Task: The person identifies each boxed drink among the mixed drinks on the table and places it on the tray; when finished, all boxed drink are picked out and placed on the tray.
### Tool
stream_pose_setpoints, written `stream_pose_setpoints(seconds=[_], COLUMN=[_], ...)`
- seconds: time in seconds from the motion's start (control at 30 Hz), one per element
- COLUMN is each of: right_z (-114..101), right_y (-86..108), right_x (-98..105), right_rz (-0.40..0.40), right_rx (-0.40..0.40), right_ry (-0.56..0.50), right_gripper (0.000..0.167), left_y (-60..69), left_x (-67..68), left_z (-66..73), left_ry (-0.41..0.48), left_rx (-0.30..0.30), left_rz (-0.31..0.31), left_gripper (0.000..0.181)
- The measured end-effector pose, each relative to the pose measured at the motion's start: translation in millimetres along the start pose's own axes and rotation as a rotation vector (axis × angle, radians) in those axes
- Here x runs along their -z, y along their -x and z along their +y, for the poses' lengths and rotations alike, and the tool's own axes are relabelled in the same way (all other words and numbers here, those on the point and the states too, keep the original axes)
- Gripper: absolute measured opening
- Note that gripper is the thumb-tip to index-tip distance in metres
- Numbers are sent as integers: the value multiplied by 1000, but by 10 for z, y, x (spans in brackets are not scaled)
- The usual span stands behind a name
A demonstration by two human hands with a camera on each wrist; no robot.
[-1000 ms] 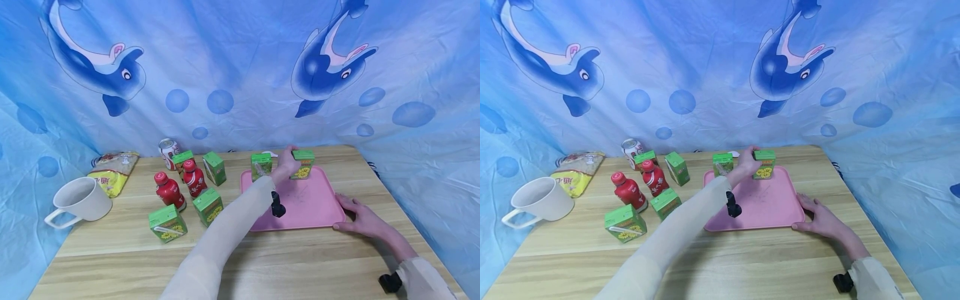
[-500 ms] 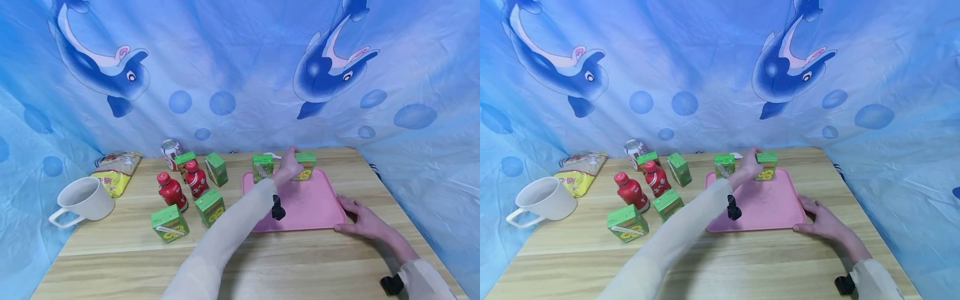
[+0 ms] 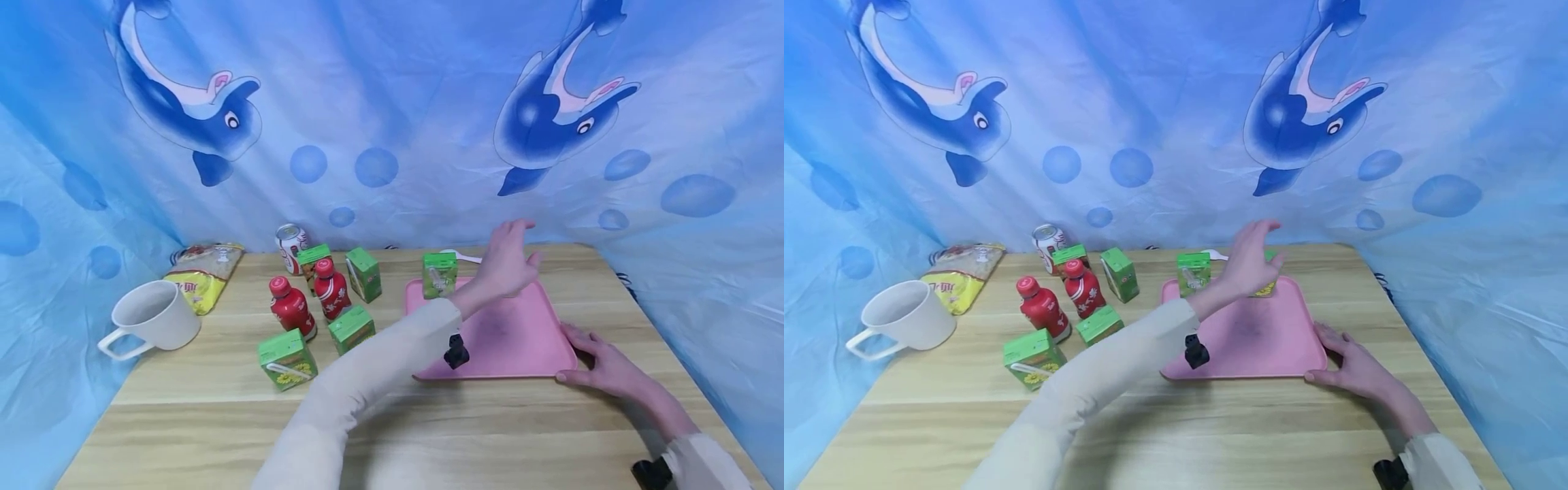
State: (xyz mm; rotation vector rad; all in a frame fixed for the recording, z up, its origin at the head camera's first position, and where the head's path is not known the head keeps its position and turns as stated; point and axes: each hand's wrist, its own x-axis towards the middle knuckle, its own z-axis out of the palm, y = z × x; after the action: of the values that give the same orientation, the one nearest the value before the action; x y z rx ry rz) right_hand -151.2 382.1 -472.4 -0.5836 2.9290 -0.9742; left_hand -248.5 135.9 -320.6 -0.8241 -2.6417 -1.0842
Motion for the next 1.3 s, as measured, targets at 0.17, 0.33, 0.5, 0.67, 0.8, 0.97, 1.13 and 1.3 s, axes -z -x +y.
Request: stream_pose_setpoints(seconds=[0.17, 0.33, 0.5, 0.67, 0.8, 0.97, 1.13, 1.3], right_z=[43, 64, 65, 57, 44, 37, 52, 49], right_y=[58, 109, 117, 150, 133, 70, 37, -1], right_x=[26, 51, 42, 28, 48, 69, 25, -35], right_rz=[28, 42, 26, 26, 22, 10, 34, 32], right_rx=[8, -33, -49, -55, -59, -36, 29, 44], right_ry=[20, 39, 42, 30, 30, 35, 52, 48], right_gripper=[92, 94, 96, 95, 95, 96, 95, 94], left_y=[125, 374, 772, 1271, 1693, 2256, 2721, 3030], left_x=[465, 1050, 1576, 1891, 2058, 2187, 2197, 2121], left_z=[346, 502, 266, -280, -738, -1219, -1549, -1761], left_ry=[91, 281, 391, 299, 114, -50, -95, -62], left_rx=[-219, -346, -416, -491, -413, -208, 20, 156], left_rz=[-48, -88, 38, 325, 447, 468, 410, 322], left_gripper=[42, 37, 32, 26, 31, 44, 57, 69])
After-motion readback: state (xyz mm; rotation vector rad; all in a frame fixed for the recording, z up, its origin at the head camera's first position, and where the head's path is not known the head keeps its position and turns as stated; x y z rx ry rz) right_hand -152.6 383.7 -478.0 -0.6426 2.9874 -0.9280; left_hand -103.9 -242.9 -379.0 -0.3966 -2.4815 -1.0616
